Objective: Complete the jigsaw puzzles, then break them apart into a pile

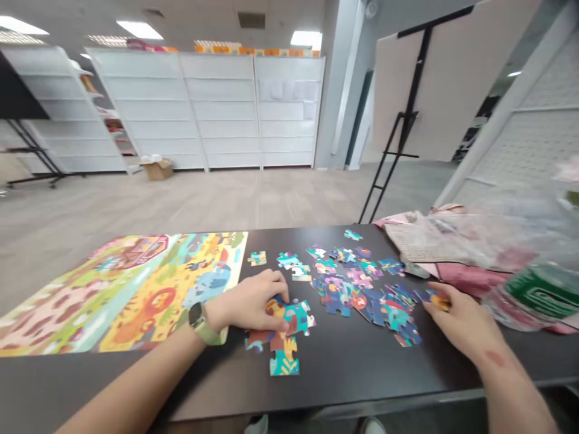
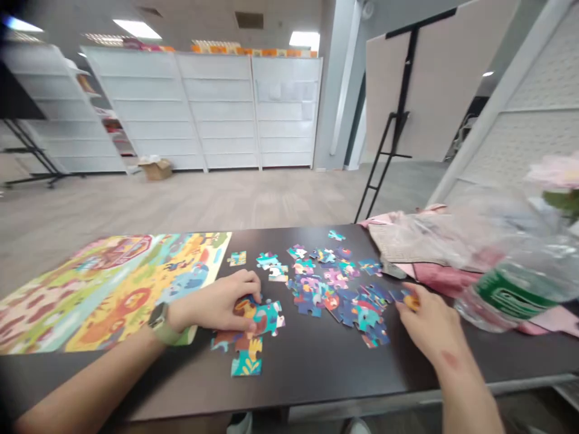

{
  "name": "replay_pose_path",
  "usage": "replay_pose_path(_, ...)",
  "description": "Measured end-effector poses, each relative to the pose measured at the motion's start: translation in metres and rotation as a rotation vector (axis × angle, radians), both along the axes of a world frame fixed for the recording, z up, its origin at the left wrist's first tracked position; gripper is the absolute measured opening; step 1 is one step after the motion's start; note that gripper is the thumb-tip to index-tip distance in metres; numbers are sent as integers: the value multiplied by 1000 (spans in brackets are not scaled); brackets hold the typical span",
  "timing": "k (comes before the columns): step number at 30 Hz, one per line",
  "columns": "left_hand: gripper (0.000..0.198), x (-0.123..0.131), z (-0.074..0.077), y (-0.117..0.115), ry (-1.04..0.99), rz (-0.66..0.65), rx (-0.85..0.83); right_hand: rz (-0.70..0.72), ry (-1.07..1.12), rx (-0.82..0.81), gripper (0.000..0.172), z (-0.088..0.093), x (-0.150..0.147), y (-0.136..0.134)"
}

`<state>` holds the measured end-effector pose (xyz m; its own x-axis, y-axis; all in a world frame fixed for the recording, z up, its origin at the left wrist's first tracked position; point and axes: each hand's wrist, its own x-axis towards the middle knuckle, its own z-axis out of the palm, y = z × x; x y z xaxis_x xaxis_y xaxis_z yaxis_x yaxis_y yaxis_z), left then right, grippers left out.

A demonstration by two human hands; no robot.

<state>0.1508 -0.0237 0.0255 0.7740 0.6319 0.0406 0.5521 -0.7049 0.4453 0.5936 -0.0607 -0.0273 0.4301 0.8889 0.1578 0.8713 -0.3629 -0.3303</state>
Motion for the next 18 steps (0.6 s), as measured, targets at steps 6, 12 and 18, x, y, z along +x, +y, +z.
replay_pose_path(6, 59, 0, 1, 0, 32, -28, 52, -74, 10, -16, 53, -13, 15, 14)
replay_pose_path(12, 57, 4, 1, -6, 93, -24, 99, -105, 51, -72, 59, 4, 1, 7)
replay_pose_path(18, 61, 6, 2, -14, 143, 47, 37, -117, 66, -99, 57, 3, 1, 8)
